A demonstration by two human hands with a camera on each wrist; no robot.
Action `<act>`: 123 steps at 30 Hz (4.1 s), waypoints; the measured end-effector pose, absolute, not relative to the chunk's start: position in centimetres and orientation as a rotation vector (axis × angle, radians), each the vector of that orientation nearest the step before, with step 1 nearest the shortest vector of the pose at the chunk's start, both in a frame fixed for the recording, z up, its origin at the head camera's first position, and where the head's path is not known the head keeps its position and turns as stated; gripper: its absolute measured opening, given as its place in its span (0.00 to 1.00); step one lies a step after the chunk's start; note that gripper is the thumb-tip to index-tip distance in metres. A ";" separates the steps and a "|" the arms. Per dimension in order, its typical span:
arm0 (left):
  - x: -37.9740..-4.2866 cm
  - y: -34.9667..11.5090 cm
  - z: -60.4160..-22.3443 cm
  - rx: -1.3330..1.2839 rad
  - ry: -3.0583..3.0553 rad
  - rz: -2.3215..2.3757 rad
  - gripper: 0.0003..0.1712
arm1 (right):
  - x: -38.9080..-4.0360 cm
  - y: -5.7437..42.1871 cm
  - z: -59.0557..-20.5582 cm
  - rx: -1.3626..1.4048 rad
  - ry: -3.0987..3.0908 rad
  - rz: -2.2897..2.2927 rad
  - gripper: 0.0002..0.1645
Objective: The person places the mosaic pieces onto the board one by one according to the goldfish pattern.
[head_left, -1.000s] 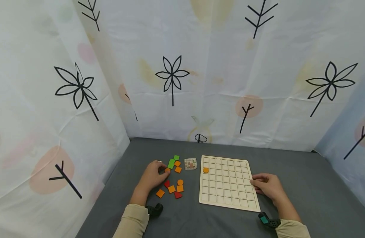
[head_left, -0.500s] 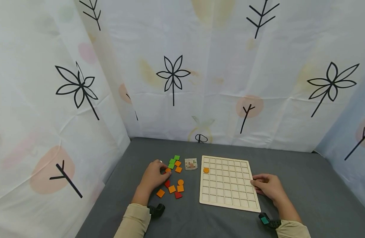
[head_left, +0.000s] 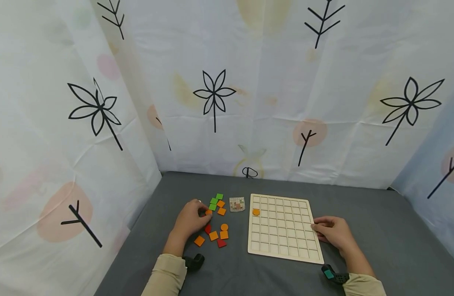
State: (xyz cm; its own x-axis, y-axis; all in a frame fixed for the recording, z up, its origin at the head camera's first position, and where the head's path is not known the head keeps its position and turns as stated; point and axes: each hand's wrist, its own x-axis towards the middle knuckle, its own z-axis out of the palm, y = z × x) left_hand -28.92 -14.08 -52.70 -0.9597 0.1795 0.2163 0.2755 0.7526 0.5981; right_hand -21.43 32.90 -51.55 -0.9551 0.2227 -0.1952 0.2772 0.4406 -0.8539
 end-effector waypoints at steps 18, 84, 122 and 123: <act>-28.0 -6.8 -50.5 -0.767 -2.696 -1.134 0.13 | -21.4 32.8 -51.7 0.452 2.610 -1.595 0.25; -26.2 -1.8 -52.1 -0.991 -2.805 -0.952 0.14 | -21.6 32.9 -51.3 0.456 2.600 -1.592 0.25; -27.1 -11.5 -52.2 -0.700 -2.827 -1.173 0.08 | -21.6 33.2 -51.6 0.443 2.586 -1.603 0.26; -27.0 -11.4 -52.2 -0.700 -2.830 -1.165 0.07 | -21.6 33.2 -51.6 0.450 2.580 -1.607 0.26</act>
